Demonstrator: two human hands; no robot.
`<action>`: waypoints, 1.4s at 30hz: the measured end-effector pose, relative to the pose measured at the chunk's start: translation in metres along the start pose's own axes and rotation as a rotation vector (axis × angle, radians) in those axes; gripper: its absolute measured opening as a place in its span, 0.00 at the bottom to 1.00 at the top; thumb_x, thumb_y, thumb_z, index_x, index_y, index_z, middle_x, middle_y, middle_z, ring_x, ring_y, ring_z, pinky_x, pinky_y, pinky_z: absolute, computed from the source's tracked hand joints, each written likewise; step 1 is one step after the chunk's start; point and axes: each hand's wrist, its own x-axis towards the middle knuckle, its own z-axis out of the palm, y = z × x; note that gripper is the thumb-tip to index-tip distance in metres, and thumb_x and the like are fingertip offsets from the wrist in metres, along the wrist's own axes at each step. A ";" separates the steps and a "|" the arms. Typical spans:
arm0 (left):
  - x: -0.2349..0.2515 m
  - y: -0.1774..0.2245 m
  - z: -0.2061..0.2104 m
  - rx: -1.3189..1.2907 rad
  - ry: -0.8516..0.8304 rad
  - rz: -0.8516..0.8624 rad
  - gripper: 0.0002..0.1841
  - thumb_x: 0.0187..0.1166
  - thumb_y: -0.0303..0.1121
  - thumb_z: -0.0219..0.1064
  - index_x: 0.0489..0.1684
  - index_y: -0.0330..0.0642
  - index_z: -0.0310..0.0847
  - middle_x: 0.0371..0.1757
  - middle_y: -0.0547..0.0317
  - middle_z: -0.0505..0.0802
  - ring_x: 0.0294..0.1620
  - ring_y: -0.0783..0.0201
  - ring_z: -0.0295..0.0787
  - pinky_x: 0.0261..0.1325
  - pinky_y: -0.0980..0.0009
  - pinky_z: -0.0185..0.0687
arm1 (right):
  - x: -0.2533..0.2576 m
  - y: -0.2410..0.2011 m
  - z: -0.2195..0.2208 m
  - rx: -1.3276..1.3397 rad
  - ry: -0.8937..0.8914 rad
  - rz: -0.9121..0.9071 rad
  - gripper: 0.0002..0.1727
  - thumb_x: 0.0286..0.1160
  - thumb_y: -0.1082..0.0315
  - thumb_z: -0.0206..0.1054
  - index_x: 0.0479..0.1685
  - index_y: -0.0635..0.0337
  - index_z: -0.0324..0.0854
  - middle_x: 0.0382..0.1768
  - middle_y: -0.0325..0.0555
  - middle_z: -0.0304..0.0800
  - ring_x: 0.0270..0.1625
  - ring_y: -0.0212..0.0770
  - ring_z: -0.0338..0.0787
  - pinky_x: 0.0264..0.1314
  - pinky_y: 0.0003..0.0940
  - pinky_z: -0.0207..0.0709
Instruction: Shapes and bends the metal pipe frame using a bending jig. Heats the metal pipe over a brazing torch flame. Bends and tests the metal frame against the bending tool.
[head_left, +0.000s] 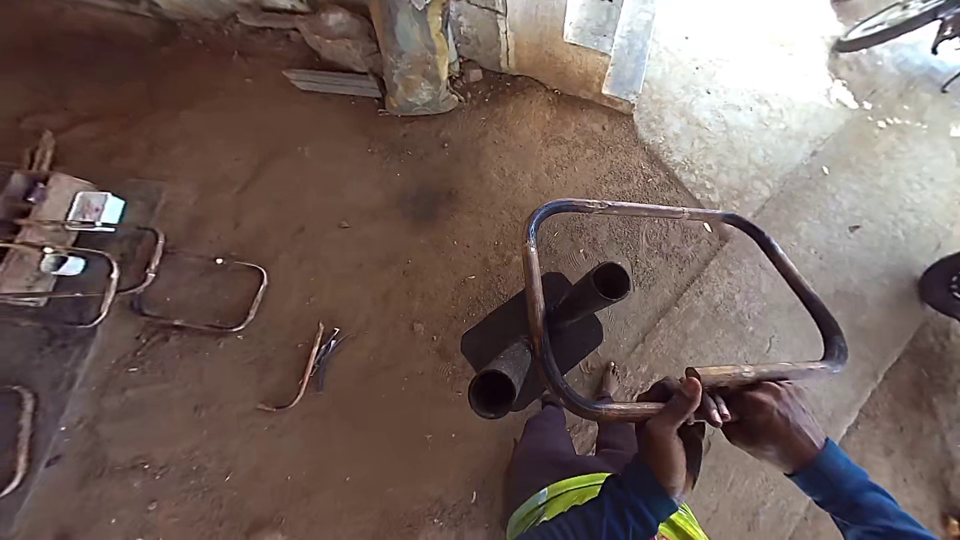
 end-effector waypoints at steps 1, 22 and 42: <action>-0.001 -0.001 0.000 -0.019 0.012 -0.013 0.12 0.80 0.39 0.69 0.27 0.43 0.83 0.24 0.57 0.88 0.30 0.62 0.89 0.45 0.66 0.86 | -0.002 -0.001 -0.002 -0.011 -0.014 -0.001 0.15 0.50 0.52 0.67 0.06 0.47 0.74 0.08 0.39 0.76 0.14 0.46 0.84 0.11 0.51 0.69; 0.028 0.052 0.113 0.010 -0.172 0.485 0.26 0.85 0.54 0.61 0.14 0.51 0.80 0.11 0.71 0.76 0.12 0.73 0.76 0.20 0.74 0.78 | 0.024 -0.023 -0.069 0.113 0.381 0.106 0.24 0.76 0.41 0.66 0.44 0.54 0.89 0.33 0.49 0.93 0.34 0.52 0.95 0.29 0.54 0.87; 0.133 0.037 0.086 0.722 -0.067 0.427 0.46 0.84 0.73 0.31 0.67 0.39 0.78 0.35 0.48 0.90 0.31 0.55 0.91 0.38 0.56 0.92 | -0.005 0.242 -0.036 1.196 0.328 0.824 0.24 0.81 0.46 0.69 0.32 0.60 0.82 0.14 0.38 0.72 0.12 0.33 0.68 0.15 0.33 0.67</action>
